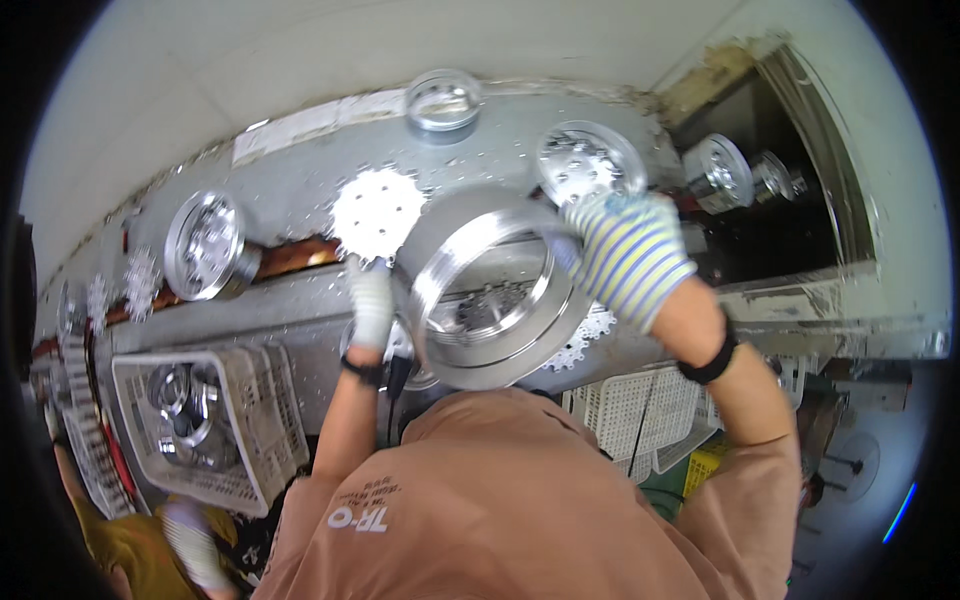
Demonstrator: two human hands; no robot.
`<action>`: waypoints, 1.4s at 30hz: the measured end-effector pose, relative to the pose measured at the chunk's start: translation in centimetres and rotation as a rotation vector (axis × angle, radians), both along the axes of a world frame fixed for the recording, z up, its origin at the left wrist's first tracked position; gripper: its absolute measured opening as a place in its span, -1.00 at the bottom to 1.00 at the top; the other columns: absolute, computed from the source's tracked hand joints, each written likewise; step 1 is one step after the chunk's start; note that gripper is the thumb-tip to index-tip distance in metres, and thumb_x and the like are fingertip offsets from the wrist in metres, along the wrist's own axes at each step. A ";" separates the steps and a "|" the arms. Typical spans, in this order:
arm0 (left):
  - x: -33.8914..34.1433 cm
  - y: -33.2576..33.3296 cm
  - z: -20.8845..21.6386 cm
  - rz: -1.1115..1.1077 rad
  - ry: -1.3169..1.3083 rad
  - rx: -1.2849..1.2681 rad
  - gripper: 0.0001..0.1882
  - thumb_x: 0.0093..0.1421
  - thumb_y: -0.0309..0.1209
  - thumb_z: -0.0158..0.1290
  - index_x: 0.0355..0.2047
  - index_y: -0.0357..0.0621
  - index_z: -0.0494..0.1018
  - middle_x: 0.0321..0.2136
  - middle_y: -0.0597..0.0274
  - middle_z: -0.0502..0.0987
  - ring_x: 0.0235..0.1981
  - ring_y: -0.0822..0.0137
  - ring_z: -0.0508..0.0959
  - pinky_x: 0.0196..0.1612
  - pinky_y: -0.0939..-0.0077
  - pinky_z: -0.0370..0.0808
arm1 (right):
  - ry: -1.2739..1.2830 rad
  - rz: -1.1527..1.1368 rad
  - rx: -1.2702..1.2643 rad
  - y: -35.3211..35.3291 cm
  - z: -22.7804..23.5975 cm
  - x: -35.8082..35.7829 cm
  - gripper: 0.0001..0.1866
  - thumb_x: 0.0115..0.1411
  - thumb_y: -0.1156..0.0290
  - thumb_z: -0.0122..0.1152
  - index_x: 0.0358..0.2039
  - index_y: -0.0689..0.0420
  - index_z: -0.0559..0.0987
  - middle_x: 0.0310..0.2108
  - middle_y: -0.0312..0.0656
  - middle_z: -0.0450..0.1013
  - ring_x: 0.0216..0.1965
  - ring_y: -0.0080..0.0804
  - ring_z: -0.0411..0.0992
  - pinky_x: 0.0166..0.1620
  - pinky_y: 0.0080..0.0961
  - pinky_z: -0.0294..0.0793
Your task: Picking metal rings and plates from bins and placing them onto a moving industrial conveyor belt system.
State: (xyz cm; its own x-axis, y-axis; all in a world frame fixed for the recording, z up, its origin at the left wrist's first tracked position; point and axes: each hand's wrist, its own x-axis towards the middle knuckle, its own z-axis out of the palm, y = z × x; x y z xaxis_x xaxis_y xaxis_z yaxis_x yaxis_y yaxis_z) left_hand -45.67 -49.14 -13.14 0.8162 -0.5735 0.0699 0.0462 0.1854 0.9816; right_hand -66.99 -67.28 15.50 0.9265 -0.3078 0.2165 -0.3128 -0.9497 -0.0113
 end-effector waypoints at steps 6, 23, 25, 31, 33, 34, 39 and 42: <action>-8.0 6.0 10.6 -0.606 0.759 0.007 -0.23 0.19 -0.02 0.14 0.26 -0.21 0.18 0.02 0.18 0.45 -0.09 0.41 0.50 -0.03 0.46 0.46 | 0.258 -0.239 0.309 2.7 -9.7 -3.4 -0.64 0.19 0.10 0.13 -0.54 0.14 0.57 -0.56 0.05 0.51 -0.50 0.06 0.50 -0.39 -0.10 0.47; -8.1 -7.5 7.0 -0.253 0.049 0.274 -0.51 0.26 -0.37 0.11 0.12 -0.39 0.29 -0.01 0.09 0.47 -0.03 0.35 0.44 0.07 0.50 0.37 | 0.525 0.199 -0.110 -10.2 0.7 5.7 -0.80 0.14 0.32 0.11 -0.43 0.13 0.65 -0.45 -0.02 0.56 -0.40 -0.10 0.58 -0.34 -0.22 0.55; -8.0 -9.2 6.3 -0.145 -0.004 0.040 -0.63 0.29 -0.41 0.02 0.05 -0.34 0.35 -0.10 0.10 0.55 -0.12 0.24 0.52 0.04 0.38 0.41 | 0.243 0.180 -0.074 -9.8 1.5 1.5 -0.81 0.11 0.31 0.14 -0.51 0.12 0.61 -0.51 -0.04 0.55 -0.52 0.00 0.52 -0.45 -0.17 0.50; -4.3 -8.9 1.7 -0.092 -0.901 0.460 -0.75 0.24 -0.47 -0.12 -0.15 -0.17 0.51 -0.19 0.04 0.59 -0.17 -0.02 0.55 -0.06 0.13 0.46 | 0.043 -0.154 0.256 -11.6 2.3 0.0 -0.57 0.27 -0.02 0.05 -0.19 0.11 0.59 -0.37 0.02 0.54 -0.31 0.02 0.51 -0.21 -0.17 0.49; -3.7 -8.0 1.5 -0.357 -1.122 0.932 -0.75 0.14 -0.50 -0.05 -0.18 -0.19 0.52 -0.21 0.01 0.59 -0.22 0.02 0.58 -0.11 0.15 0.50 | 0.116 -0.086 0.248 -10.1 1.3 6.0 -0.43 0.26 -0.05 0.04 0.12 0.09 0.42 -0.07 0.03 0.50 0.00 0.00 0.44 0.05 -0.15 0.42; -3.6 -7.3 0.7 -0.281 -1.208 0.781 -0.75 0.07 -0.50 -0.02 -0.22 -0.18 0.53 -0.27 0.00 0.59 -0.30 0.05 0.60 -0.17 0.15 0.52 | 0.071 0.047 0.232 -9.4 0.4 9.6 -0.44 0.24 -0.06 0.07 0.06 0.11 0.47 -0.07 0.03 0.51 -0.01 0.04 0.45 0.04 -0.14 0.43; -3.2 -8.5 2.0 -0.241 -0.826 0.808 -0.62 0.29 -0.24 -0.14 0.00 -0.13 0.48 -0.05 0.03 0.56 -0.02 0.08 0.52 0.09 0.21 0.41 | 0.523 0.316 0.124 -7.6 -2.4 21.2 -0.59 0.13 0.08 0.22 -0.27 0.22 0.64 -0.29 0.07 0.57 -0.23 0.04 0.55 -0.16 -0.19 0.54; -4.2 -8.8 1.7 -0.120 -1.034 0.842 -0.60 0.28 -0.21 -0.10 0.01 -0.13 0.49 -0.06 0.01 0.56 0.03 -0.03 0.47 0.14 0.13 0.35 | 0.671 0.542 -0.248 -7.4 -1.7 20.5 -0.61 0.12 0.14 0.25 -0.16 0.16 0.65 -0.23 0.04 0.58 -0.14 -0.03 0.55 -0.08 -0.18 0.52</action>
